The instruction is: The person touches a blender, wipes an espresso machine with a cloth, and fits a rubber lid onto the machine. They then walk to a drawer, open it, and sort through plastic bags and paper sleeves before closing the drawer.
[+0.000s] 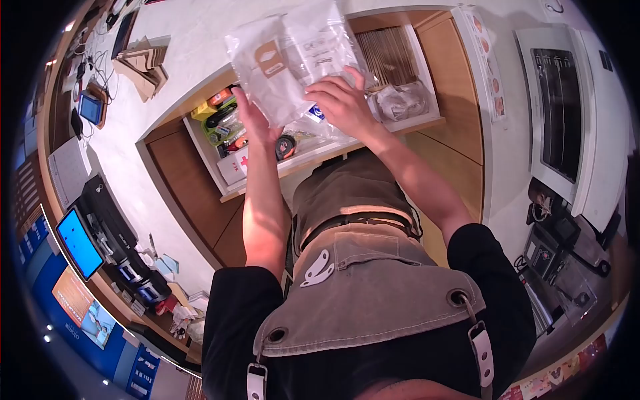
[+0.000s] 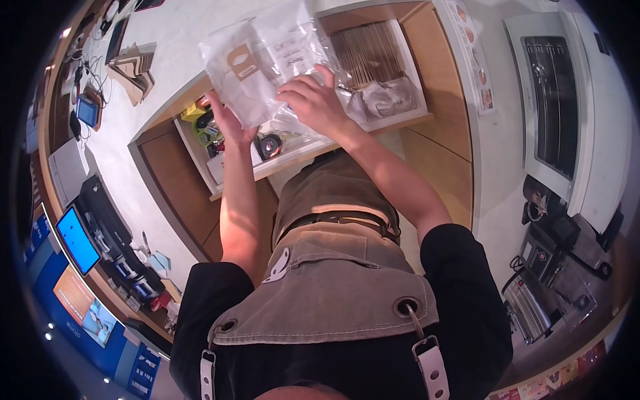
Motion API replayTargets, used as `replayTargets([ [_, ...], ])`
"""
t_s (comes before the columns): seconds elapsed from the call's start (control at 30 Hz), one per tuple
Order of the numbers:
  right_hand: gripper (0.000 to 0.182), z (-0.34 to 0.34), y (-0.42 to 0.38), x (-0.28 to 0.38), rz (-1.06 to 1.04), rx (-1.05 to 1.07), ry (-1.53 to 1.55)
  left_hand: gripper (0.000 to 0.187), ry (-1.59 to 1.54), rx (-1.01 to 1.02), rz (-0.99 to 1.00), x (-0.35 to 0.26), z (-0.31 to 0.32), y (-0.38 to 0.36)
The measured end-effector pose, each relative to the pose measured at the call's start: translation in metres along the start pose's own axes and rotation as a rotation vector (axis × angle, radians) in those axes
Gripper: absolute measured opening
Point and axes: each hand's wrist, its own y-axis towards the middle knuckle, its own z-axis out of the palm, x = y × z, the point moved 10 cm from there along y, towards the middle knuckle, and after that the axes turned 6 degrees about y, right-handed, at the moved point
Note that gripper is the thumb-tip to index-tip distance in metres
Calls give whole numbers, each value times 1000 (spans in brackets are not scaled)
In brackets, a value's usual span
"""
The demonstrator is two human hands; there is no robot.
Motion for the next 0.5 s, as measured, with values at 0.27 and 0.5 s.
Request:
replayTargets([
  [0.27,53,-23,33,-14,61,141,23,37,423,-190,53,-23,21,43],
  [0.5,58,-34,140,-86,250,-162,-13,40,290,-95,110,-76,52,100],
])
